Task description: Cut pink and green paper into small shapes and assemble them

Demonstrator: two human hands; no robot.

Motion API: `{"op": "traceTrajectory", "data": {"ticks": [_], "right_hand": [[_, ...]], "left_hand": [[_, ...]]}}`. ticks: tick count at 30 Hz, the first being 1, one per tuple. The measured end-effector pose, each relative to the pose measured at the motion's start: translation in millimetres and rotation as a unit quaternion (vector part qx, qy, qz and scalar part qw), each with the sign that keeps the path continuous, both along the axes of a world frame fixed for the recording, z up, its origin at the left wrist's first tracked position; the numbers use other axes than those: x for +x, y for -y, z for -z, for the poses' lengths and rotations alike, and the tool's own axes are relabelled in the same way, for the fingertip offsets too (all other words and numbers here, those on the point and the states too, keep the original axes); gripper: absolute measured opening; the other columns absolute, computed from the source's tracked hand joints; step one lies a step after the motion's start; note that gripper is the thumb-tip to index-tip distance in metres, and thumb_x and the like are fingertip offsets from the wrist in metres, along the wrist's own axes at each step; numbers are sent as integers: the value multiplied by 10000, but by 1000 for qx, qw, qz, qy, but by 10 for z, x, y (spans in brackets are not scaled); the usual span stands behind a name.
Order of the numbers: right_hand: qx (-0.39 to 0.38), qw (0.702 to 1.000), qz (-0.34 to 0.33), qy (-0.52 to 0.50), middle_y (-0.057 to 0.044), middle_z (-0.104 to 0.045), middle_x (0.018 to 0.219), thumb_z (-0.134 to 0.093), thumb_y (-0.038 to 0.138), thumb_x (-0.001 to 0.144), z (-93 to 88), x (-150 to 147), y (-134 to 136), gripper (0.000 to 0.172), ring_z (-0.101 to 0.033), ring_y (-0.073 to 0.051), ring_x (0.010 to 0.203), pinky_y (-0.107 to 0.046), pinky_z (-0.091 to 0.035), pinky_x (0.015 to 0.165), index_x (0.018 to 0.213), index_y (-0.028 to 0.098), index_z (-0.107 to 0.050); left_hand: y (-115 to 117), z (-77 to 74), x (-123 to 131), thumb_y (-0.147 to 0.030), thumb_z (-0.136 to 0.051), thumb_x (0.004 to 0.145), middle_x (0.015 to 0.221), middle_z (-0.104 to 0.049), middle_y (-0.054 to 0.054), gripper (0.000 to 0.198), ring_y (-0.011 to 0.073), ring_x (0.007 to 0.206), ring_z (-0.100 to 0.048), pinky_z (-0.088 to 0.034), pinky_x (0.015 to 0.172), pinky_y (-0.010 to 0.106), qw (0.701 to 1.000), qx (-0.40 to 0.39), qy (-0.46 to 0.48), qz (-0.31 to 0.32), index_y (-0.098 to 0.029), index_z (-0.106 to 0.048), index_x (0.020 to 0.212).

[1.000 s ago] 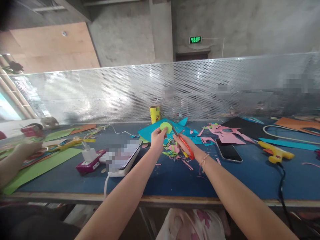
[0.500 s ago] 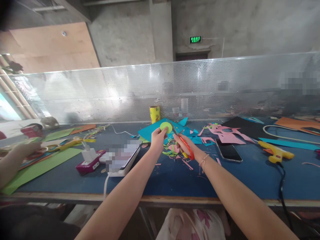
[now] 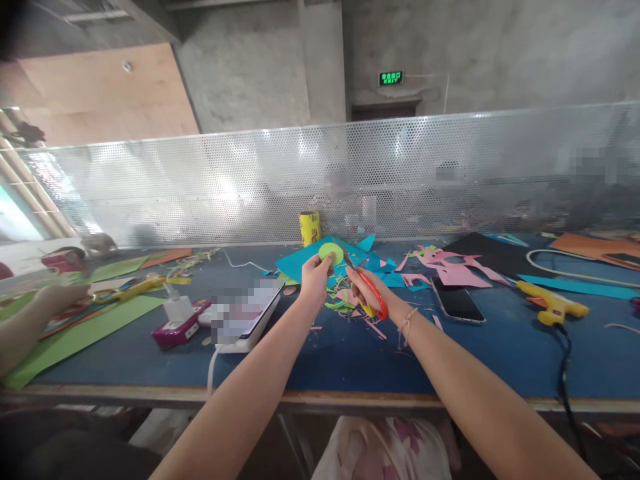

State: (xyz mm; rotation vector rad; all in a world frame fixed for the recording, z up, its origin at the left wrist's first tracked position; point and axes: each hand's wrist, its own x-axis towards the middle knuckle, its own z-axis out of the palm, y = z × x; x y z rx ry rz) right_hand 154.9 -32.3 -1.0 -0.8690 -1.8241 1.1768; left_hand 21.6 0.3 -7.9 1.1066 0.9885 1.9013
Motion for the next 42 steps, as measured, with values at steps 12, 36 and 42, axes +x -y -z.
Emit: {"op": "traceTrajectory", "data": {"ticks": [12, 36, 42], "right_hand": [[-20, 1000, 16, -2, 61, -406, 470, -393, 649, 745, -9, -13, -6, 459, -369, -66, 352, -201, -307, 352, 670, 196, -399], [36, 995, 67, 58, 50, -424, 475, -401, 634, 736, -39, -18, 16, 450, -404, -80, 387, -219, -338, 393, 623, 198, -382], [20, 994, 96, 57, 44, -421, 468, -374, 610, 768, 61, 52, -187, 433, -405, -94, 377, -230, -320, 390, 640, 199, -421]], "left_hand": [[-21, 21, -6, -355, -630, 638, 517, -394, -49, 245, 57, 481, -370, -323, 470, 194, 1000, -6, -21, 2, -145, -510, 600], [-16, 12, -15, -298, -606, 668, 555, -467, -40, 169, 63, 518, -437, -373, 517, 191, 999, -10, -21, -29, -144, -545, 637], [2, -18, -5, -242, -604, 656, 643, -550, 2, 115, 89, 586, -520, -448, 591, 235, 999, -26, 22, 4, -132, -581, 680]]}}
